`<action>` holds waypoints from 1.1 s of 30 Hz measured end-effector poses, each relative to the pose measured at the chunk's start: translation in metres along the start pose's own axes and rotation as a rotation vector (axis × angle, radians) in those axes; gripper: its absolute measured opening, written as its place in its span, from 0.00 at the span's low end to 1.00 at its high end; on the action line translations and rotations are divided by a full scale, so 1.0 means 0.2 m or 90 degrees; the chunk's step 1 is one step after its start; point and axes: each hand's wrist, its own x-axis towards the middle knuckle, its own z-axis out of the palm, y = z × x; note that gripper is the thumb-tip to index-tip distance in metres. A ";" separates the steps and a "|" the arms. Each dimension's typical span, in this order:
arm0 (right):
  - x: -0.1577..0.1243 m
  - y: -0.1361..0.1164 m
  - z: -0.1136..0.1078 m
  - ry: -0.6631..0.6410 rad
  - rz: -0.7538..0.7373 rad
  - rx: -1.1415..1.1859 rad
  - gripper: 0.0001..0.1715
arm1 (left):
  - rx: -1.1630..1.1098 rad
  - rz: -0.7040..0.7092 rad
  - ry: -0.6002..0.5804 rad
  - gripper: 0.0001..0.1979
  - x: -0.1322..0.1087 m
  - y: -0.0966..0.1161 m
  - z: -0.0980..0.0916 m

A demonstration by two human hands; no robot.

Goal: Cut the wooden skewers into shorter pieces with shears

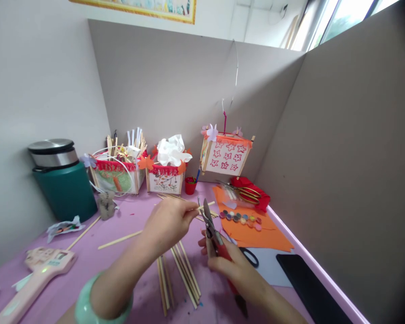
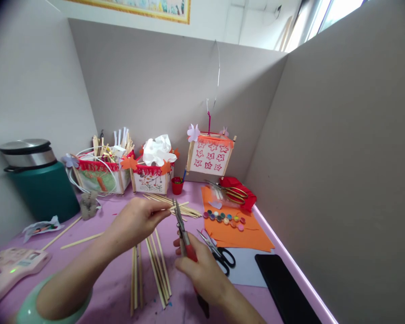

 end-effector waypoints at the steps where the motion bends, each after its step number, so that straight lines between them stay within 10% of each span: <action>1: 0.00 0.00 0.00 0.010 -0.013 -0.015 0.20 | -0.022 0.001 0.003 0.13 0.00 -0.01 -0.01; 27: 0.02 0.05 -0.01 0.068 0.009 0.080 0.18 | 0.108 0.008 0.077 0.13 0.00 -0.02 0.00; 33: 0.00 0.02 0.00 -0.040 0.058 0.277 0.20 | 0.096 0.038 0.050 0.14 0.00 -0.03 -0.01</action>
